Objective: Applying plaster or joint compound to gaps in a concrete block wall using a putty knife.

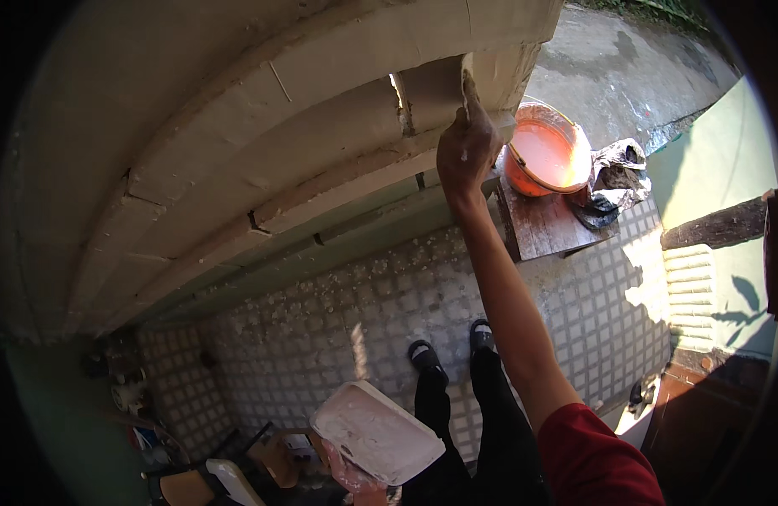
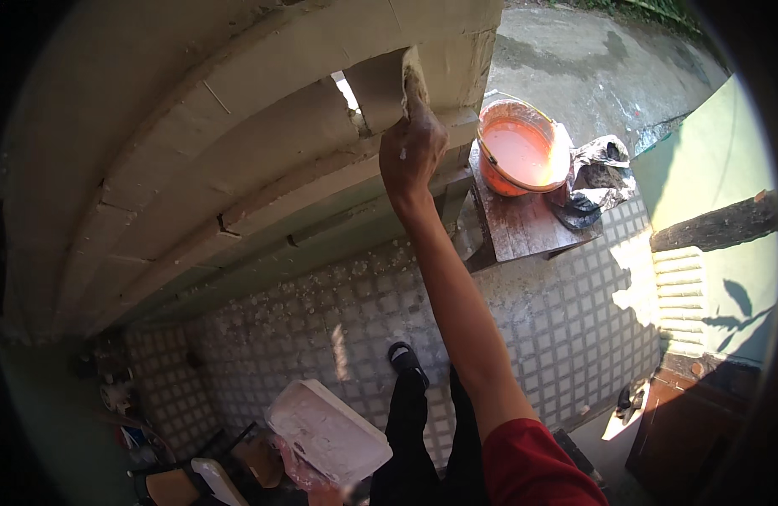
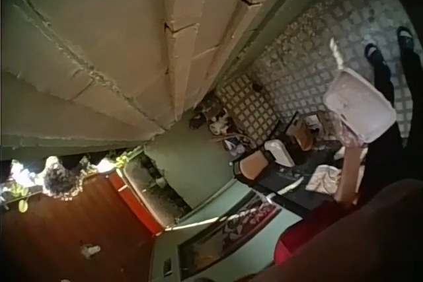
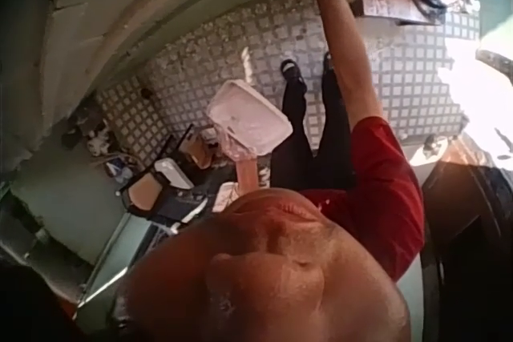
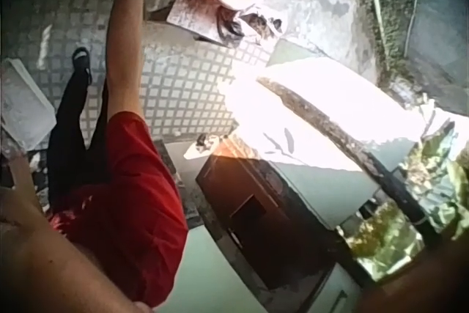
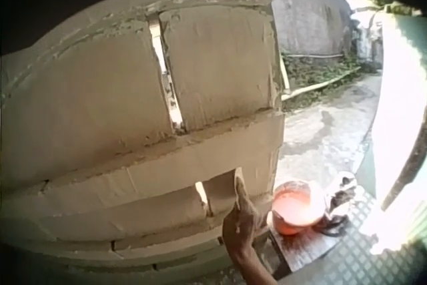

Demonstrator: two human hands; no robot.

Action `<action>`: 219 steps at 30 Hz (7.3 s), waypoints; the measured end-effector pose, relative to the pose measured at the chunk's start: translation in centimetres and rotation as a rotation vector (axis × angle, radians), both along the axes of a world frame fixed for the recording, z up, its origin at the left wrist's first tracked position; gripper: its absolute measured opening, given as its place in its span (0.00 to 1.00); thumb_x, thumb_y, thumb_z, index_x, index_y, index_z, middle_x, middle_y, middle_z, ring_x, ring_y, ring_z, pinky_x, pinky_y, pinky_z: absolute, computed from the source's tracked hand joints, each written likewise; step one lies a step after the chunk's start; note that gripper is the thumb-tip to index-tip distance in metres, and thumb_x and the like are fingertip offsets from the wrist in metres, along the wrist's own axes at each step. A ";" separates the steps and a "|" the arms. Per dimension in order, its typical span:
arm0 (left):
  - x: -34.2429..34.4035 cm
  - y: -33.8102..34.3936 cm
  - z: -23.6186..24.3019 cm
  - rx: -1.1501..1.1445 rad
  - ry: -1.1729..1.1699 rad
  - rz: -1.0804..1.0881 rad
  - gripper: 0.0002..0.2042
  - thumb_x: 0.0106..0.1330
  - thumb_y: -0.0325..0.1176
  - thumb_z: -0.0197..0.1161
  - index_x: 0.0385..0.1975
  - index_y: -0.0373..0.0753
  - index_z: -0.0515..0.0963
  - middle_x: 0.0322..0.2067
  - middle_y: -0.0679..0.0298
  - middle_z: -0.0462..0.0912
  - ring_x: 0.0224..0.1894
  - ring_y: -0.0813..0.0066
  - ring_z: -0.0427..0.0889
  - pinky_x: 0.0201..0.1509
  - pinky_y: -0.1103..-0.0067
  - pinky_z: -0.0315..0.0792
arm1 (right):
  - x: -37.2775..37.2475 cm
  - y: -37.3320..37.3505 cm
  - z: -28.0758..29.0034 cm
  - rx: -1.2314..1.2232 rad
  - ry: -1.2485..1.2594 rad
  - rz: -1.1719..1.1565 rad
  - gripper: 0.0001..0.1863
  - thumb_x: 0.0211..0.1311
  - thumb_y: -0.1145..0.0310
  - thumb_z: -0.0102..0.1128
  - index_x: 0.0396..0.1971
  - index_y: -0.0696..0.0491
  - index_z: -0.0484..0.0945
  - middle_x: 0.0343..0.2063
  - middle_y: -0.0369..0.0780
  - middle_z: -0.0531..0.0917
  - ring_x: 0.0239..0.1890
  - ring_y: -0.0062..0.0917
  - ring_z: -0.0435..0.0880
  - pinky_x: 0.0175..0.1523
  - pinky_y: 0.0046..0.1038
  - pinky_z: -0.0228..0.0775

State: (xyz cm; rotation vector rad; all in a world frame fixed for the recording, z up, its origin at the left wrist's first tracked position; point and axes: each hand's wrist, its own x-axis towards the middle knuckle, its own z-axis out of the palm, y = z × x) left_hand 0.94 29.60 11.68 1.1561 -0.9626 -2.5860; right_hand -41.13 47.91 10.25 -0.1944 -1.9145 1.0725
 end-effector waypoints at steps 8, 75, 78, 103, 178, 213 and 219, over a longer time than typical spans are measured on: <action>0.2 0.8 4.2 -0.034 0.055 -0.004 0.32 0.68 0.57 0.48 0.67 0.45 0.59 0.64 0.60 0.64 0.64 0.55 0.66 0.65 0.57 0.63 | 6.9 -2.9 -2.0 -0.085 0.060 0.520 0.25 0.53 0.83 0.48 0.54 0.61 0.73 0.48 0.53 0.80 0.47 0.40 0.83 0.49 0.30 0.75; -8.1 -12.0 18.3 -0.024 0.240 -0.612 0.20 0.73 0.53 0.48 0.51 0.44 0.62 0.48 0.65 0.70 0.53 0.77 0.70 0.57 0.75 0.67 | 29.2 -10.8 20.6 -1.355 -1.013 1.179 0.22 0.51 0.79 0.53 0.50 0.64 0.73 0.42 0.44 0.82 0.39 0.28 0.85 0.47 0.28 0.80; -8.6 -10.7 18.4 -0.032 0.259 -0.610 0.19 0.73 0.53 0.48 0.51 0.44 0.62 0.48 0.65 0.69 0.53 0.77 0.70 0.57 0.75 0.68 | 28.2 -9.3 19.5 -1.199 -0.992 1.214 0.22 0.51 0.79 0.53 0.49 0.64 0.74 0.41 0.44 0.83 0.38 0.26 0.85 0.48 0.27 0.79; -9.7 -4.7 18.3 -0.043 0.224 -0.651 0.26 0.73 0.52 0.48 0.61 0.41 0.60 0.58 0.61 0.68 0.59 0.70 0.70 0.62 0.71 0.67 | 26.2 -2.1 17.5 -1.308 -1.030 1.310 0.21 0.49 0.77 0.55 0.48 0.62 0.74 0.39 0.42 0.83 0.35 0.25 0.85 0.35 0.26 0.80; -1.8 -18.2 -2.1 -0.024 -0.273 -0.071 0.38 0.64 0.62 0.53 0.68 0.45 0.55 0.65 0.61 0.61 0.64 0.56 0.64 0.64 0.59 0.65 | 6.9 -23.4 -4.2 0.041 -0.013 0.298 0.27 0.52 0.82 0.51 0.56 0.56 0.74 0.42 0.53 0.81 0.46 0.44 0.83 0.49 0.33 0.77; -1.9 -17.1 -1.3 -0.103 -0.233 -0.042 0.36 0.65 0.61 0.52 0.68 0.45 0.57 0.64 0.60 0.63 0.63 0.56 0.66 0.63 0.59 0.65 | 4.4 -12.4 -8.1 0.500 -0.079 0.218 0.26 0.55 0.74 0.59 0.56 0.48 0.76 0.59 0.37 0.75 0.66 0.42 0.66 0.71 0.50 0.48; -1.8 -17.3 -1.0 -0.097 -0.236 -0.050 0.37 0.65 0.62 0.51 0.68 0.46 0.56 0.65 0.61 0.62 0.64 0.56 0.65 0.64 0.59 0.65 | 6.9 -11.3 -6.2 0.369 -0.011 0.243 0.19 0.60 0.78 0.52 0.52 0.54 0.79 0.53 0.45 0.79 0.60 0.37 0.75 0.66 0.40 0.61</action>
